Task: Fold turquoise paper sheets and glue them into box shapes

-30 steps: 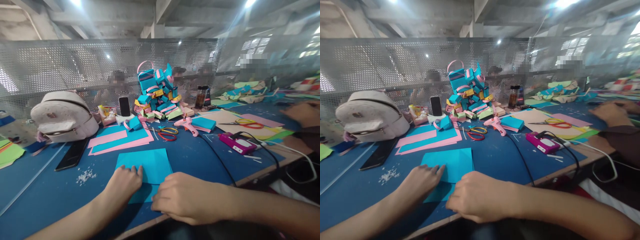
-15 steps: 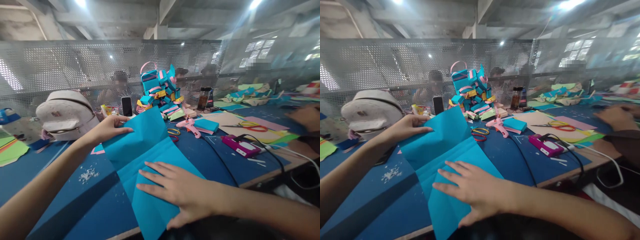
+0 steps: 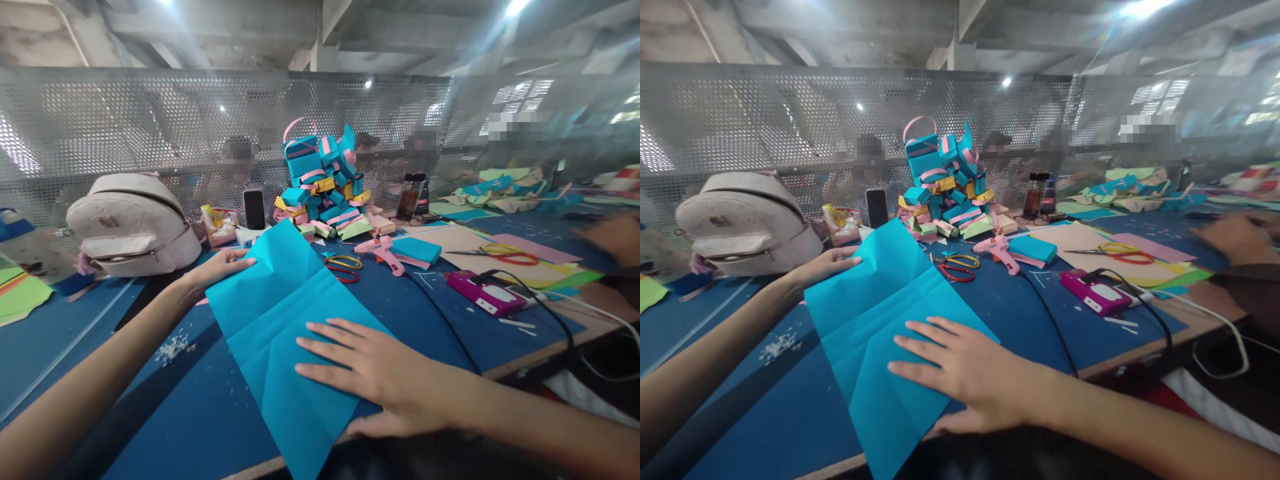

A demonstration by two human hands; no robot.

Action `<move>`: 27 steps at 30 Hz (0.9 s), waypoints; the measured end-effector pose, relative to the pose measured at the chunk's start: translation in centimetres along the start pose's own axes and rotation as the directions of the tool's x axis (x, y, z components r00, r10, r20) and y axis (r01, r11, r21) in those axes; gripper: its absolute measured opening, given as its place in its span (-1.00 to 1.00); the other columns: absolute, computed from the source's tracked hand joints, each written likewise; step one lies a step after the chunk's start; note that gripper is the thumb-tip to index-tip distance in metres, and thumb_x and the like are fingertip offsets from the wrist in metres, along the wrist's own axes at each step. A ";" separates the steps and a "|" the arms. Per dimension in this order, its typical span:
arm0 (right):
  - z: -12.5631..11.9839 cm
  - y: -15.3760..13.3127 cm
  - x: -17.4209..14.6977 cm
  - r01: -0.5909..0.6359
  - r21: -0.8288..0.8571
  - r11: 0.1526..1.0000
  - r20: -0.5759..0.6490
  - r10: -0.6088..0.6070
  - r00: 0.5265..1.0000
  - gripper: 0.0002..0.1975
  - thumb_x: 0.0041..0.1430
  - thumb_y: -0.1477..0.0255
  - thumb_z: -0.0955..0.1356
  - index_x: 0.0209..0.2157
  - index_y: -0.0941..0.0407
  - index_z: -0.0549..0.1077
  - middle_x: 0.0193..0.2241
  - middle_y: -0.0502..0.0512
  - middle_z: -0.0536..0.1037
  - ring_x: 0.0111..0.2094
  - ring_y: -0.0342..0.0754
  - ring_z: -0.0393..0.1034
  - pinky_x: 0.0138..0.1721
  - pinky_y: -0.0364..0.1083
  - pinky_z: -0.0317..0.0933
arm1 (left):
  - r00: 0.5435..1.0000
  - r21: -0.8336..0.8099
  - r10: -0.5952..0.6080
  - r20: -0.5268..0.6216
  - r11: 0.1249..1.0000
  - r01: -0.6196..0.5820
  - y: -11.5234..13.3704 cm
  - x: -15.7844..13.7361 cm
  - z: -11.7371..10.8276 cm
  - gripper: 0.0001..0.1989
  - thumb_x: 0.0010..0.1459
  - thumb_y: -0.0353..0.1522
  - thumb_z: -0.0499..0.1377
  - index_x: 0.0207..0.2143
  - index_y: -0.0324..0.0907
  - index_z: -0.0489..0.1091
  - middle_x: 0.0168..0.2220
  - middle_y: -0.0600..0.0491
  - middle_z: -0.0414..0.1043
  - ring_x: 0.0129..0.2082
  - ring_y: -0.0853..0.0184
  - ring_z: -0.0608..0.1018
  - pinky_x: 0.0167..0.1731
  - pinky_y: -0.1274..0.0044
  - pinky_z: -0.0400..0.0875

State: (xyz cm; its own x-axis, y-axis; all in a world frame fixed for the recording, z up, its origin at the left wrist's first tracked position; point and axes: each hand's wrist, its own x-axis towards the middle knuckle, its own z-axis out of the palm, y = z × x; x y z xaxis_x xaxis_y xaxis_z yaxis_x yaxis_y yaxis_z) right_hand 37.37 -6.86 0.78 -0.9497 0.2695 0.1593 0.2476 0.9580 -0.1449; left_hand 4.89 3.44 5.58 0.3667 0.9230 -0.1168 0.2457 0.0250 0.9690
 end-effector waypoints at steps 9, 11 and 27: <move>2.2 -0.8 0.5 0.074 -0.442 0.894 -0.270 -0.211 0.939 -0.47 0.35 0.38 0.21 0.31 0.13 0.10 0.33 0.14 0.07 0.36 0.16 -0.21 0.26 0.16 0.00 | 0.978 -0.003 0.132 -0.161 0.991 -0.134 -0.4 0.1 -0.4 -0.59 0.29 -0.22 0.11 0.04 -0.36 0.35 -0.19 0.02 0.60 -0.18 0.25 0.61 -0.15 0.49 0.47; 1.8 -0.4 0.9 0.007 -0.495 0.869 -0.369 -0.217 0.904 -0.54 0.37 0.46 0.19 0.27 0.13 0.18 0.29 0.16 0.17 0.34 0.14 -0.11 0.24 0.14 0.05 | 0.971 0.037 0.162 -0.177 0.987 -0.158 -0.3 0.0 -0.4 -0.60 0.32 -0.25 0.05 0.06 -0.37 0.32 -0.15 0.01 0.59 -0.12 0.24 0.59 -0.12 0.49 0.46; -2.8 3.5 2.4 -0.185 -0.171 0.968 -0.294 0.129 0.947 -0.81 0.23 0.51 0.30 -0.18 0.08 0.52 -0.32 0.01 0.62 -0.31 -0.09 0.50 -0.35 -0.14 0.16 | 0.928 0.431 0.329 0.176 0.822 -0.373 0.7 -5.4 6.0 -0.42 0.26 -0.19 0.09 0.29 -0.06 0.06 0.20 -0.10 0.29 0.19 0.17 0.36 0.13 0.31 0.27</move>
State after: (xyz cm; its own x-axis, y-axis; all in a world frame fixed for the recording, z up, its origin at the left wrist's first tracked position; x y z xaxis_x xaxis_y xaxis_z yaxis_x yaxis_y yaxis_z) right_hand 36.53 -2.57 3.33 -0.8112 0.4075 0.4194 0.4477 0.8942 -0.0028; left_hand 8.51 -3.82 5.60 0.5791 0.7969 0.1720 0.4517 -0.4893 0.7460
